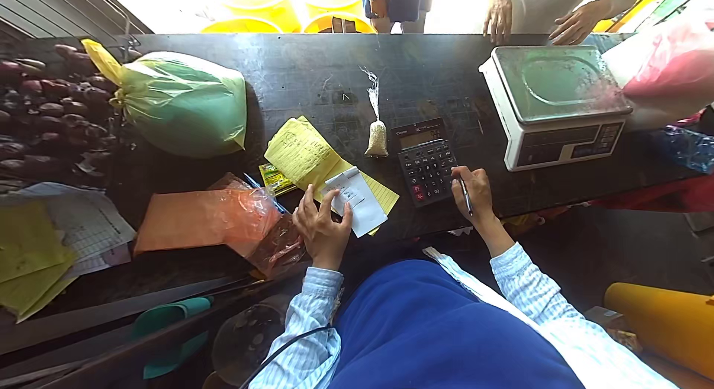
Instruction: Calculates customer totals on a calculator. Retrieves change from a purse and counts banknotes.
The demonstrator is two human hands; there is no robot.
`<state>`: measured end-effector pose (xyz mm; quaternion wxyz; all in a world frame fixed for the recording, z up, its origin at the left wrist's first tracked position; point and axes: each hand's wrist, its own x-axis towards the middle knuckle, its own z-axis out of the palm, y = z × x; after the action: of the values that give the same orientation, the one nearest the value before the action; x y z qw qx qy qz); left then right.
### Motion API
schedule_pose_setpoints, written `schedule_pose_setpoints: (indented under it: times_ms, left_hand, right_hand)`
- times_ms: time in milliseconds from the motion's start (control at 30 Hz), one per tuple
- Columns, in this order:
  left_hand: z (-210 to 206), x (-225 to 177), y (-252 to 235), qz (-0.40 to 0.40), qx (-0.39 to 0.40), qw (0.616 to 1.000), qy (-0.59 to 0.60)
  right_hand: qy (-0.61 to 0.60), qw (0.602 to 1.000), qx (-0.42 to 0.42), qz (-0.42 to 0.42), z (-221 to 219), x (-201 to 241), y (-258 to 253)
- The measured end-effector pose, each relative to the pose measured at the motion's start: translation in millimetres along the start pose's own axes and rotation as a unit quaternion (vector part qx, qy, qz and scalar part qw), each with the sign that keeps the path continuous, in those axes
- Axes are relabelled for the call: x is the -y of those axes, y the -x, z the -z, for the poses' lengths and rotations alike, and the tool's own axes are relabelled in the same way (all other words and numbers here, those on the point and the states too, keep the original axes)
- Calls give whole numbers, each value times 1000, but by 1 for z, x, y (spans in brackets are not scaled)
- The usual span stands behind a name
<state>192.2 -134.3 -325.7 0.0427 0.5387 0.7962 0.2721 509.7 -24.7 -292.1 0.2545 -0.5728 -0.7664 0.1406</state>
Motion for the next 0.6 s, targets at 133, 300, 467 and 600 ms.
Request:
schedule_pose_setpoints:
  times_ms: [133,300,467,600]
  left_hand:
    - [-1,0,-1,1,-7,1000,6]
    - [-2,0,-1,-1,-12,1000,3]
    - [-3,3,0,-10,-8,1000,6]
    - [-1,1,1,-4,-5,1000,4]
  right_hand:
    - [-49,997,9,65,-5,33,16]
    - [-43,995,23,82,-21,45,20]
    - [-77,996,9,37,-4,30,21]
    - [-29,998,-56,-14,12,5,29]
